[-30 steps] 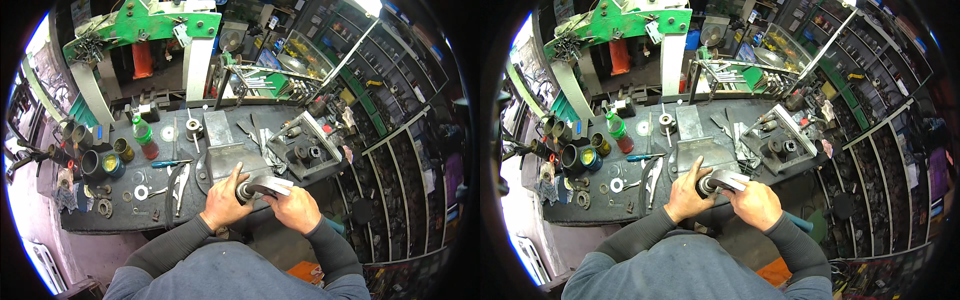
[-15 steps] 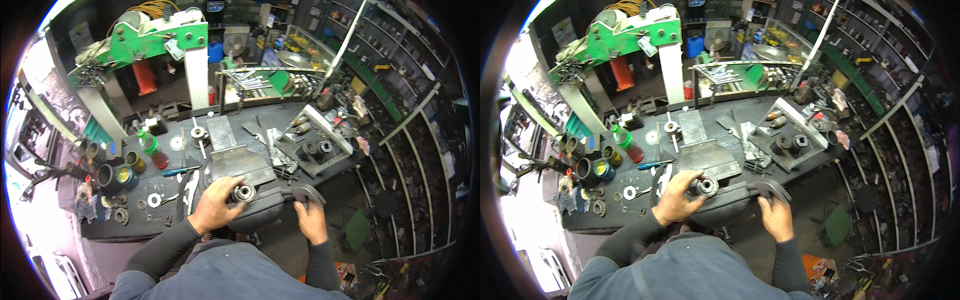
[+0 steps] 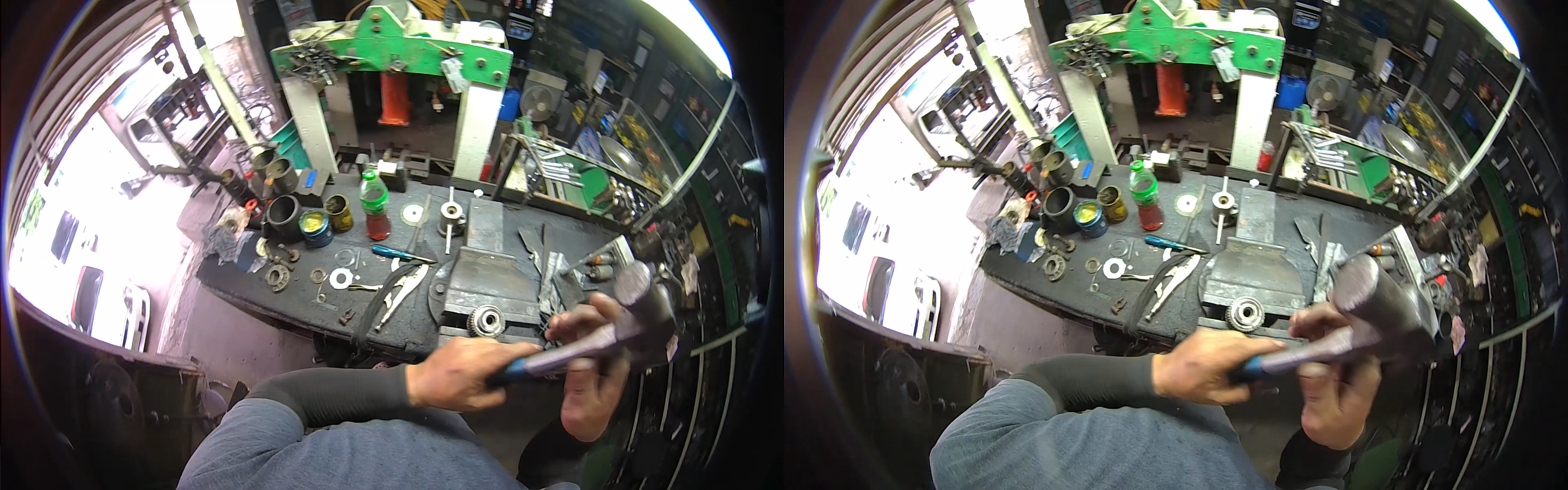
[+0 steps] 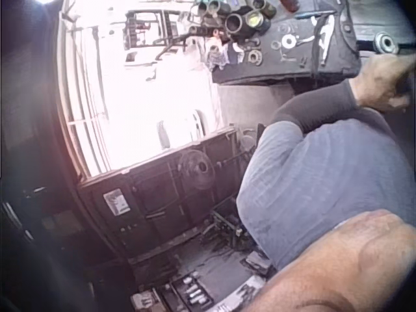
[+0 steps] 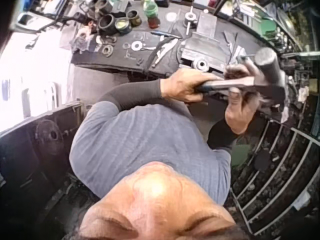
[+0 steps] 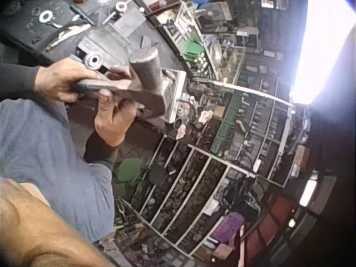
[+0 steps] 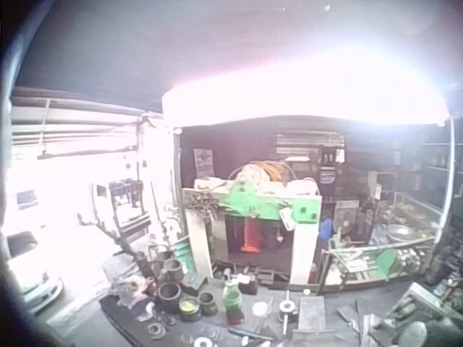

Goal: The person uses a hammer to tap a small metal gear held in a bench vise, then applies liquid from a bottle and wipes the gear with a cloth. The person repeatedly taps, wipes, and repositions the gear on the workbench.

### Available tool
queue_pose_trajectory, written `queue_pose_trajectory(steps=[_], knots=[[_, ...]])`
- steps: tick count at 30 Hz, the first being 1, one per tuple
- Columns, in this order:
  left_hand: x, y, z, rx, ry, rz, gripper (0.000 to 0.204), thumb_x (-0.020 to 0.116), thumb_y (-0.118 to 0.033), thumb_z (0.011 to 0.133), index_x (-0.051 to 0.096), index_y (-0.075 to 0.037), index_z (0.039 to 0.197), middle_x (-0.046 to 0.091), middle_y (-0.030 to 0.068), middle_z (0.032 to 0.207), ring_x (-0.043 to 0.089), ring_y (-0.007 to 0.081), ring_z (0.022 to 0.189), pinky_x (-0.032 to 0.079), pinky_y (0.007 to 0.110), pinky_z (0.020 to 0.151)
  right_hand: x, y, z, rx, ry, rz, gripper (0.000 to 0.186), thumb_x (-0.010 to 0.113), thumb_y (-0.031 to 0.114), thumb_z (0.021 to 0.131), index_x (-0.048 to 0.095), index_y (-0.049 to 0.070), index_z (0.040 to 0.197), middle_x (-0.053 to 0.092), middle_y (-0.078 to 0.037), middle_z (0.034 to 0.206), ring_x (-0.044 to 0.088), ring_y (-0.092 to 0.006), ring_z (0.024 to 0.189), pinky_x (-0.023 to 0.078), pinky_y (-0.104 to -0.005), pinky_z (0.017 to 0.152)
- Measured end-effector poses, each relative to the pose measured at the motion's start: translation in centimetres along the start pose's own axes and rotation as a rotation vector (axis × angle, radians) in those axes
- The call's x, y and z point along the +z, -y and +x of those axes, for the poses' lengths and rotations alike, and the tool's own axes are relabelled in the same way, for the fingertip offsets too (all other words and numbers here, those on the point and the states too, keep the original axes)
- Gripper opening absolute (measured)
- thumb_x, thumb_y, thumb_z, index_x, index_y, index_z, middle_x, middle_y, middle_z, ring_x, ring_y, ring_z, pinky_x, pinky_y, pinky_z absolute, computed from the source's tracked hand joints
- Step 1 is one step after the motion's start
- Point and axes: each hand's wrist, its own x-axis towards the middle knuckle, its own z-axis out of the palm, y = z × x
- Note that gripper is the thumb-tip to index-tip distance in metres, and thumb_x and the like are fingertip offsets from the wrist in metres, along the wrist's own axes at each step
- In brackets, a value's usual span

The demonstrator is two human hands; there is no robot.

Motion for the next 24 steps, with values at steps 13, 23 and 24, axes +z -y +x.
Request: queue_pose_trajectory(steps=[13,23,24], knots=[[-11.8,13.7,-15.7,-1.017,-0.178,0.409,0.066,0.082,-0.025,0.086,0.070,0.000,0.146,0.081,0.0305,0.109,0.082,0.0432,0.105,0.062,0.051,0.096,-2.5,-7.8,-5.6,0.438,-0.187,-0.213,0.072,0.079,0.006,0.103,0.047,0.001,0.167,0.061,-0.014,0.143,0.066,-0.0219,0.123,0.060,-0.0353,0.101],[-10.9,27.3,-13.9,-1.019,0.087,0.521,0.065,0.083,-0.033,0.088,0.072,-0.001,0.143,0.083,0.0259,0.110,0.080,0.0442,0.106,0.061,0.053,0.098,4.4,-4.0,-4.7,0.378,-0.171,-0.679,0.064,0.087,0.013,0.098,0.060,0.002,0.156,0.072,-0.017,0.126,0.075,-0.0269,0.104,0.063,-0.0382,0.089],[-11.5,26.4,-13.0,-1.052,0.159,0.560,0.068,0.085,-0.036,0.090,0.070,0.000,0.145,0.081,0.0265,0.119,0.078,0.0434,0.114,0.060,0.054,0.101,5.0,-3.7,-4.4,0.431,-0.145,-0.739,0.063,0.087,0.015,0.098,0.062,0.002,0.154,0.072,-0.017,0.121,0.075,-0.0274,0.100,0.063,-0.0385,0.087]])
